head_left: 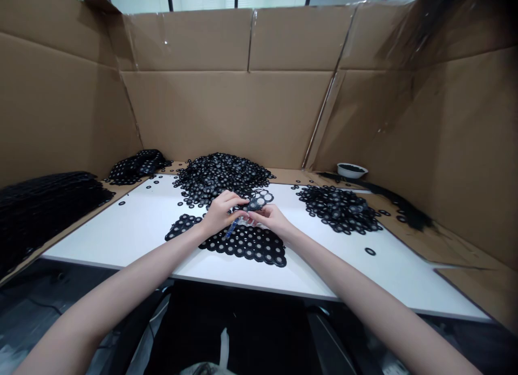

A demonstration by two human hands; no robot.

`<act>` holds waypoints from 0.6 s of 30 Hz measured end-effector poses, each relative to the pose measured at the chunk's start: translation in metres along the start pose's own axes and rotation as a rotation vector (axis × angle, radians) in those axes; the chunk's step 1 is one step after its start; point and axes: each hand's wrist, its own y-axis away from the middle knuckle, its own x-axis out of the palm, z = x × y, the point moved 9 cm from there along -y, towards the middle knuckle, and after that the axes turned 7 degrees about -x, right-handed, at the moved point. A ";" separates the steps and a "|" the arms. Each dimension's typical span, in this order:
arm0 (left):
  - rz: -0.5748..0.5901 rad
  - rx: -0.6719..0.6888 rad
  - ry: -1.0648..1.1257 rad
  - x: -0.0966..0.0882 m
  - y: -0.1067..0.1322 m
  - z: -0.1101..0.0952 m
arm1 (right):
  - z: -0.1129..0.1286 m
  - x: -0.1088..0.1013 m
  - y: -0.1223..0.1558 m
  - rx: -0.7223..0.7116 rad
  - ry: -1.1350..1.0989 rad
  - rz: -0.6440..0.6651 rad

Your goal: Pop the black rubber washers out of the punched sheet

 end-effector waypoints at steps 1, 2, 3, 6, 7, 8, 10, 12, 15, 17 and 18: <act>0.005 -0.005 0.005 0.000 0.000 0.000 | 0.001 0.000 0.000 -0.008 0.007 -0.003; 0.010 -0.012 0.013 0.001 0.000 0.001 | 0.002 0.000 0.000 -0.013 0.014 -0.009; 0.017 -0.019 0.021 0.001 0.000 0.000 | 0.003 -0.001 0.000 -0.016 0.019 -0.016; 0.042 -0.048 0.043 0.002 0.000 -0.001 | 0.004 -0.001 0.000 -0.012 0.010 -0.037; 0.047 -0.061 0.051 0.002 -0.001 -0.001 | 0.005 -0.002 0.000 -0.009 0.003 -0.044; 0.050 -0.076 0.062 0.002 -0.001 -0.001 | 0.005 -0.002 0.000 -0.008 -0.002 -0.050; 0.049 -0.114 0.085 0.003 -0.001 -0.001 | 0.006 -0.002 0.000 -0.010 -0.007 -0.056; 0.052 -0.141 0.092 0.004 -0.001 -0.001 | 0.007 -0.003 -0.001 -0.015 -0.011 -0.048; 0.070 -0.136 0.059 0.008 -0.001 -0.002 | 0.009 -0.001 -0.002 -0.027 0.010 -0.004; 0.073 -0.127 0.036 0.009 0.000 -0.003 | 0.010 0.000 -0.002 -0.033 0.035 0.028; 0.073 -0.128 0.032 0.010 -0.001 -0.003 | 0.010 0.001 -0.002 -0.031 0.045 0.040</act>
